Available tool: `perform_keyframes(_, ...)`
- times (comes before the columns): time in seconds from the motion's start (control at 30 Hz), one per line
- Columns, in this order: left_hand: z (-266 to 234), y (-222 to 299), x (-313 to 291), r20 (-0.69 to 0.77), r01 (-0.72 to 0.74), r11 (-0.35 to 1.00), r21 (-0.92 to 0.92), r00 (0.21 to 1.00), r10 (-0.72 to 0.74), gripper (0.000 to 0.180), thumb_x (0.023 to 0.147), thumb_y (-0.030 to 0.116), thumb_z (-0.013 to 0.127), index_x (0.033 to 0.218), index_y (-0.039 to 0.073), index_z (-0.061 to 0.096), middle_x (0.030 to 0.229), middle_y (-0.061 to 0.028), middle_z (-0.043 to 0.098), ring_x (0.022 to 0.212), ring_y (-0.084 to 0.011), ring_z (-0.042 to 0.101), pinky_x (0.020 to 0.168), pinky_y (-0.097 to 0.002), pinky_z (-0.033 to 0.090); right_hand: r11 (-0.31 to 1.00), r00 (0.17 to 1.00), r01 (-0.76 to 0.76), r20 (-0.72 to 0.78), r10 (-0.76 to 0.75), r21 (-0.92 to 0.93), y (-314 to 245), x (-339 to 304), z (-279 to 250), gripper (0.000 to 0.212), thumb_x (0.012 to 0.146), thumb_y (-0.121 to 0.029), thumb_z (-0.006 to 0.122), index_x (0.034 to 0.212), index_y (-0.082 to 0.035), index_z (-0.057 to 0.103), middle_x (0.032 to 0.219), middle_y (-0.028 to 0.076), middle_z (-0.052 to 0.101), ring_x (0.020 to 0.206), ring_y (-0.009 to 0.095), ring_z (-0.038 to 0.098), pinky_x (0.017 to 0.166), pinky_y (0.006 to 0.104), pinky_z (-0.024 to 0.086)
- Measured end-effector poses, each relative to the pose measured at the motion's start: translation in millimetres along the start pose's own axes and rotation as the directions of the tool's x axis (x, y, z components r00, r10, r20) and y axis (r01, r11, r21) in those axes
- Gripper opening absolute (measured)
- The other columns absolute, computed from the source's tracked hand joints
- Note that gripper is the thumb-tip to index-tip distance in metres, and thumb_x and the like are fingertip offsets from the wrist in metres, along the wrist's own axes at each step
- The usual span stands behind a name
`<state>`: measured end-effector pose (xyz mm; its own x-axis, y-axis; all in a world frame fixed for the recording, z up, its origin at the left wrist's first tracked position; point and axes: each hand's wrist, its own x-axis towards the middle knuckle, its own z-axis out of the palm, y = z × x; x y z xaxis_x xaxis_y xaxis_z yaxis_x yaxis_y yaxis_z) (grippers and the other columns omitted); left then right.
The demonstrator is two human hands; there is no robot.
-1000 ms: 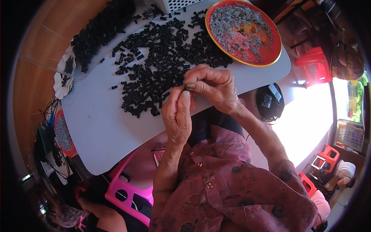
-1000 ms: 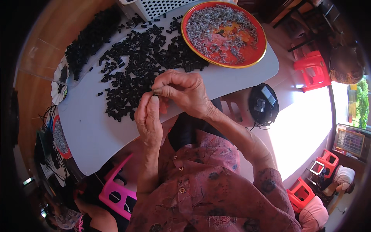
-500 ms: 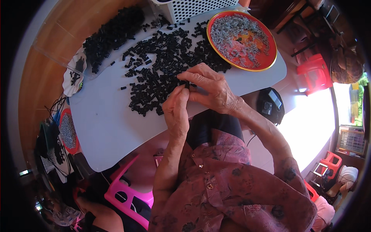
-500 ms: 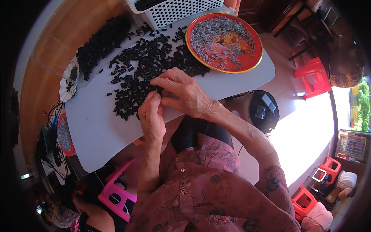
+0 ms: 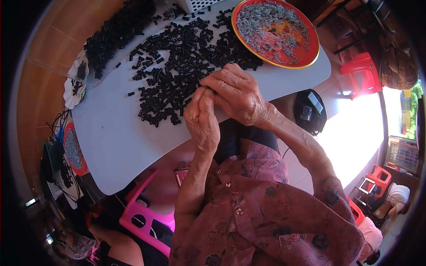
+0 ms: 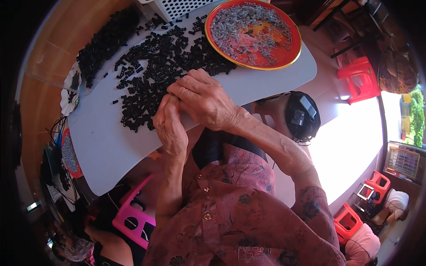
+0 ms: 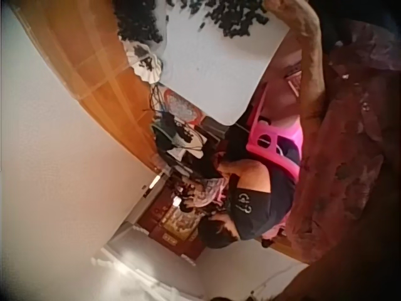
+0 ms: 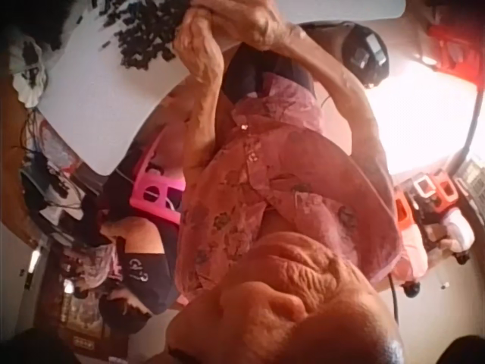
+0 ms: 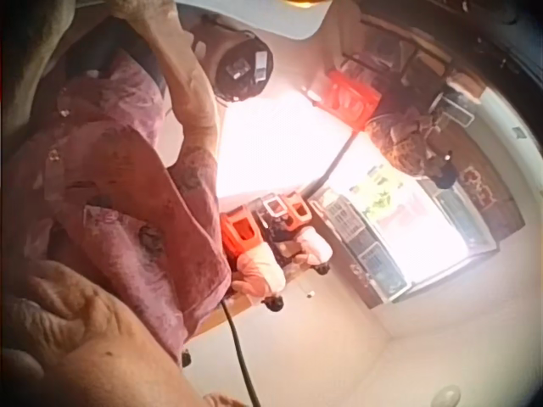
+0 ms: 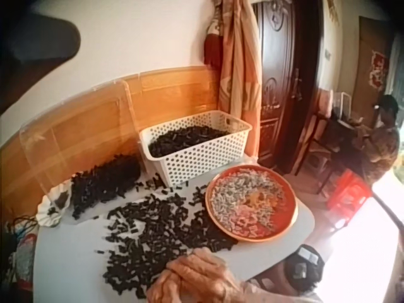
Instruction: The person assembles components by taking metal pieces from a round tray and black plastic parts from the table, fitting the metal pieces into the plastic parts by hand.
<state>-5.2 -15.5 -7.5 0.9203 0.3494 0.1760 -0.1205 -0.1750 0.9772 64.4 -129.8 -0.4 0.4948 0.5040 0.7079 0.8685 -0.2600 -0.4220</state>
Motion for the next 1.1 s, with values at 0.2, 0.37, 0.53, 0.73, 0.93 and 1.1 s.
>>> perform_keyframes(0.2, 3.7, -1.2, 4.4, -0.026, 0.097, 0.975, -0.2, 0.994, -0.105, 0.032, 0.097, 0.019, 0.043, 0.104, -0.007, 0.06, 0.078, -0.0017, 0.057, 0.073, -0.0075, 0.047, 0.066, -0.0228, 0.041, 0.988, 0.996, -0.092, 0.006, 0.092, 0.121, 6.2, 4.3, -3.8, 0.038, 0.066, -0.009, 0.073, 0.102, -0.003, 0.064, 0.091, 0.01, 0.062, 0.08, 0.025, 0.057, 0.07, 0.034, 0.046)
perform_keyframes(0.37, -2.1, -16.2, 9.1, 0.123, 0.124, 0.869, -0.48, 0.99, -0.073, 0.034, 0.099, 0.02, 0.038, 0.099, -0.005, 0.061, 0.082, -0.0046, 0.063, 0.077, -0.0096, 0.054, 0.073, -0.0242, 0.043, 0.939, 0.956, -0.258, -0.081, 0.283, 0.227, 14.1, 24.2, -13.0, 0.036, 0.07, -0.004, 0.075, 0.105, -0.005, 0.064, 0.08, 0.008, 0.06, 0.068, 0.016, 0.06, 0.061, 0.027, 0.048)
perform_keyframes(0.53, -10.8, 2.5, 4.0, 0.157, 0.179, 0.9, -0.398, 0.98, -0.126, 0.026, 0.095, 0.017, 0.045, 0.096, -0.004, 0.06, 0.082, -0.0073, 0.064, 0.08, -0.0122, 0.057, 0.079, -0.0257, 0.043, 0.987, 0.949, -0.155, -0.283, 0.139, -0.033, 69.5, 121.6, -60.1, 0.03, 0.079, -0.015, 0.072, 0.107, -0.007, 0.066, 0.074, 0.003, 0.064, 0.066, 0.008, 0.058, 0.064, 0.0231, 0.049)
perform_keyframes(0.73, -9.1, 1.1, 1.3, 0.13, 0.147, 0.921, -0.36, 0.986, -0.106, 0.018, 0.093, 0.007, 0.046, 0.1, -0.002, 0.059, 0.088, -0.0079, 0.062, 0.081, -0.0122, 0.058, 0.078, -0.0244, 0.044, 0.898, 0.979, 0.082, -0.134, -0.153, -0.432, 120.4, 153.3, -40.6, 0.03, 0.075, -0.018, 0.073, 0.102, -0.008, 0.067, 0.099, 0.007, 0.063, 0.09, 0.025, 0.058, 0.076, 0.0362, 0.048)
perform_keyframes(0.93, -12.0, 6.1, 11.6, 0.217, 0.094, 0.946, -0.311, 0.976, -0.025, 0.012, 0.091, 0.002, 0.047, 0.093, -0.005, 0.056, 0.09, -0.011, 0.059, 0.083, -0.0159, 0.056, 0.074, -0.0267, 0.045, 0.992, 0.938, 0.082, 0.328, -0.111, 0.101, 52.7, 128.2, 40.7, 0.017, 0.074, -0.005, 0.065, 0.091, -0.002, 0.065, 0.083, 0.011, 0.063, 0.077, 0.029, 0.063, 0.07, 0.0377, 0.05)
perform_keyframes(1.1, -10.3, -4.3, 12.2, 0.228, 0.044, 0.965, -0.259, 0.974, 0.017, 0.017, 0.093, 0.008, 0.046, 0.094, -0.004, 0.057, 0.097, -0.0113, 0.058, 0.081, -0.0143, 0.057, 0.075, -0.025, 0.044, 0.951, 0.774, 0.256, 0.627, -0.093, -0.175, 53.8, 119.8, 66.4, 0.014, 0.076, -0.01, 0.065, 0.09, -0.008, 0.062, 0.079, 0.006, 0.055, 0.084, 0.023, 0.057, 0.077, 0.0354, 0.039)
